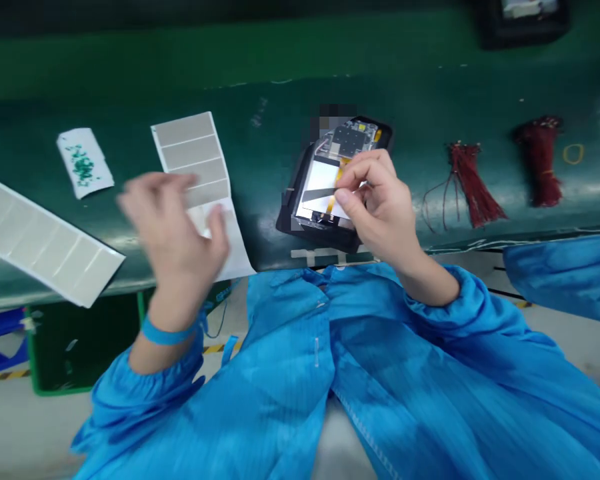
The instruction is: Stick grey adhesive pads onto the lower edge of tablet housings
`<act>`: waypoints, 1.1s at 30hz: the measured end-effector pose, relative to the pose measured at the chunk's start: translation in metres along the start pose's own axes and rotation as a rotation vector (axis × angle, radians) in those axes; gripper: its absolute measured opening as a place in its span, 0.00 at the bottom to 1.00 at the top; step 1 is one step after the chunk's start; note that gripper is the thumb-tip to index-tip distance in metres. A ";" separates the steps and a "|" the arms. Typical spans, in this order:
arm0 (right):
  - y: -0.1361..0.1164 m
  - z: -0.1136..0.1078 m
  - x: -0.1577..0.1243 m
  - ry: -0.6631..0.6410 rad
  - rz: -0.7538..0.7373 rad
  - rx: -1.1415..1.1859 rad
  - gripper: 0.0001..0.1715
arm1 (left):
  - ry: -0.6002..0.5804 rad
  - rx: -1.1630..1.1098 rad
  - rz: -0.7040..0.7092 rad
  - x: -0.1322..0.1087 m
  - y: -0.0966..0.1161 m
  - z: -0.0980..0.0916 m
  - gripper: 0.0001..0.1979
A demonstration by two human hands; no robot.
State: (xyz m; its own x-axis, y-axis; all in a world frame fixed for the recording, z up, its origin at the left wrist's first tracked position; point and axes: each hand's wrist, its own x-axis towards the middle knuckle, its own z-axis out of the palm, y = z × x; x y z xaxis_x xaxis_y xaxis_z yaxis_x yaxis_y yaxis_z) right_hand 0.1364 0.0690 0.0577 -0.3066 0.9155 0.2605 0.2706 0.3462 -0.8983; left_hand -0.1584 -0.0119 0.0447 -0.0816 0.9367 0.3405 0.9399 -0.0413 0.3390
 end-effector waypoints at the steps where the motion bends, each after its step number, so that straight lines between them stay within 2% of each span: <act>1: 0.006 -0.008 -0.002 0.036 0.022 -0.011 0.16 | -0.068 -0.066 0.056 -0.003 0.019 0.011 0.26; 3: 0.015 -0.024 -0.008 0.087 0.062 -0.028 0.18 | -0.214 -0.138 0.104 -0.009 0.052 0.037 0.24; 4: 0.018 -0.031 -0.012 0.100 0.078 -0.031 0.19 | -0.245 -0.136 0.107 -0.013 0.066 0.048 0.23; 6: 0.022 -0.043 -0.021 0.102 0.119 -0.016 0.19 | -0.238 -0.105 0.115 -0.021 0.084 0.064 0.22; 8: 0.026 -0.048 -0.030 0.053 0.200 0.025 0.16 | -0.209 -0.107 0.156 -0.029 0.094 0.072 0.19; 12: 0.035 -0.045 -0.044 -0.071 0.338 -0.001 0.08 | -0.187 -0.212 0.176 -0.037 0.101 0.073 0.18; 16: 0.039 -0.039 -0.046 -0.137 0.363 -0.125 0.06 | -0.134 -0.292 0.125 -0.033 0.104 0.074 0.18; 20: 0.036 -0.038 -0.044 -0.153 0.356 -0.204 0.06 | -0.117 -0.300 0.161 -0.029 0.105 0.074 0.16; 25: 0.033 -0.038 -0.041 -0.160 0.354 -0.231 0.06 | -0.164 -0.308 0.223 -0.028 0.110 0.075 0.14; 30: 0.032 -0.037 -0.040 -0.174 0.349 -0.256 0.06 | -0.237 -0.263 0.317 -0.027 0.116 0.079 0.18; 33: 0.032 -0.037 -0.041 -0.185 0.344 -0.293 0.05 | -0.275 -0.246 0.328 -0.025 0.118 0.082 0.20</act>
State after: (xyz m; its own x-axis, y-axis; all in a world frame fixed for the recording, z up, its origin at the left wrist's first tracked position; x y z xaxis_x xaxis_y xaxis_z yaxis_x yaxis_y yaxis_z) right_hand 0.1909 0.0503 0.0319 -0.3038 0.9445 -0.1251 0.6219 0.0971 -0.7770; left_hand -0.0178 -0.0115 0.0044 0.3269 0.9164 0.2310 0.7926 -0.3990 0.4611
